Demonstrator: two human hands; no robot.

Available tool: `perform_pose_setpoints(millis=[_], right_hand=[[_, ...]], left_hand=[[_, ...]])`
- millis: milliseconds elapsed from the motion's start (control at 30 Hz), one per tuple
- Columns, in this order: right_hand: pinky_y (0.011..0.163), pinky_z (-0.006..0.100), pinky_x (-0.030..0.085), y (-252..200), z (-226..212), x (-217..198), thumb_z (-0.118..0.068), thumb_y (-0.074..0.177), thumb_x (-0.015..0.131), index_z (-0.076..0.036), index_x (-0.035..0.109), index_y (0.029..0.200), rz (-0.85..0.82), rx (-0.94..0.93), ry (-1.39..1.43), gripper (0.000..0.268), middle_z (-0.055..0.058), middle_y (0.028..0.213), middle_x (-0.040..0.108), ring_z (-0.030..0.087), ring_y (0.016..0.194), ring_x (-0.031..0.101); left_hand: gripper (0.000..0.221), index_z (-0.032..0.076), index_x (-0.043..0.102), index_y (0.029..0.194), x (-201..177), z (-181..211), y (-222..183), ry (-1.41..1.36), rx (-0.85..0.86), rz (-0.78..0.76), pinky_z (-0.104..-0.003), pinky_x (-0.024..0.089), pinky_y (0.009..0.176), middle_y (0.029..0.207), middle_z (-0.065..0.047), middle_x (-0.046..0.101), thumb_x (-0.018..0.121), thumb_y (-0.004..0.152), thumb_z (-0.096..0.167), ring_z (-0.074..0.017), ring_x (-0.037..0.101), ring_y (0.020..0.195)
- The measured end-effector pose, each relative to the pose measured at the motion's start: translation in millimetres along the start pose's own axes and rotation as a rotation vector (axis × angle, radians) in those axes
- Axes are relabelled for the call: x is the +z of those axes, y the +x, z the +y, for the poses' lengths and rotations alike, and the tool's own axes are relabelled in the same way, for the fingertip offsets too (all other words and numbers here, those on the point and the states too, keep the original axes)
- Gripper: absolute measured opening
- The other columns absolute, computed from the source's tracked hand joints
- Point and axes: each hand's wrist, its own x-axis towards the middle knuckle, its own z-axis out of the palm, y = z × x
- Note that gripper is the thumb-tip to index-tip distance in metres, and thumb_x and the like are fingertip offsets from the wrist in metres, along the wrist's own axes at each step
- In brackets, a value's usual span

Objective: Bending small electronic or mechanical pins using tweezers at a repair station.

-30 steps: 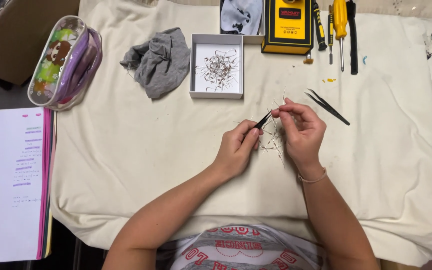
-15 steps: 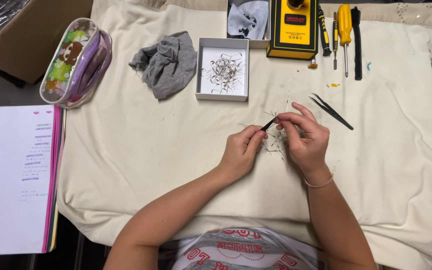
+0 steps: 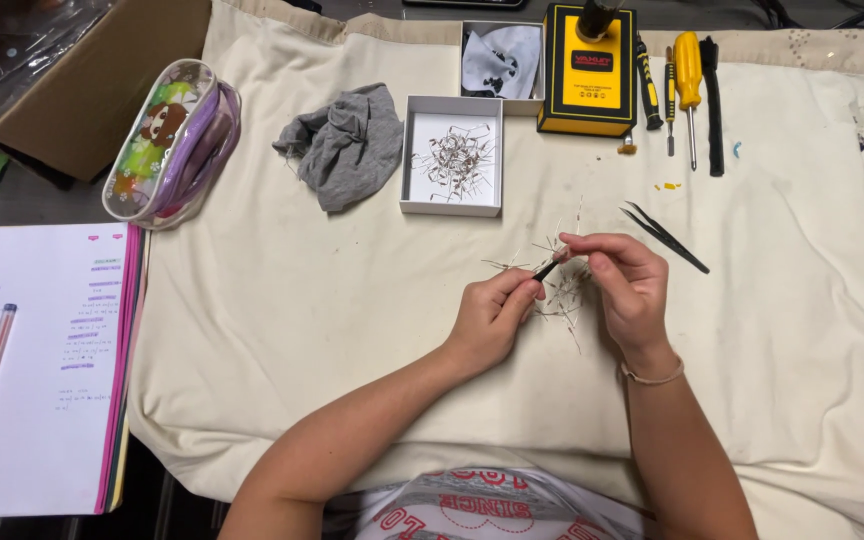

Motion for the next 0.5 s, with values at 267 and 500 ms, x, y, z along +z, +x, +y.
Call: perform_pose_setpoints(millis=[267,500], right_hand=[[0.108,0.052,0.052,-2.7,13.5,-9.5,-0.004,0.092,0.058,0.01,0.067,0.118,-0.167,0.205,0.557,0.03,0.033,0.109,0.073,0.04,0.115,0.071],[0.096,0.054,0.056,-1.7,27.0,-8.2,-0.002,0.086,0.065,0.006,0.066,0.127,-0.284,0.271,0.867,0.042,0.029,0.109,0.074,0.046,0.118,0.067]], left_hand=[[0.022,0.008,0.072,0.093,4.4,5.0,-2.7,-0.082,-0.008,-0.033,-0.021,0.044,0.055,0.05,0.003,0.049,0.056,0.106,0.013,-0.0076,0.041,0.054],[0.022,0.005,0.072,0.094,7.6,2.9,-4.2,-0.149,0.012,-0.045,-0.019,0.042,0.056,0.052,0.003,0.048,0.054,0.107,0.011,-0.0064,0.04,0.055]])
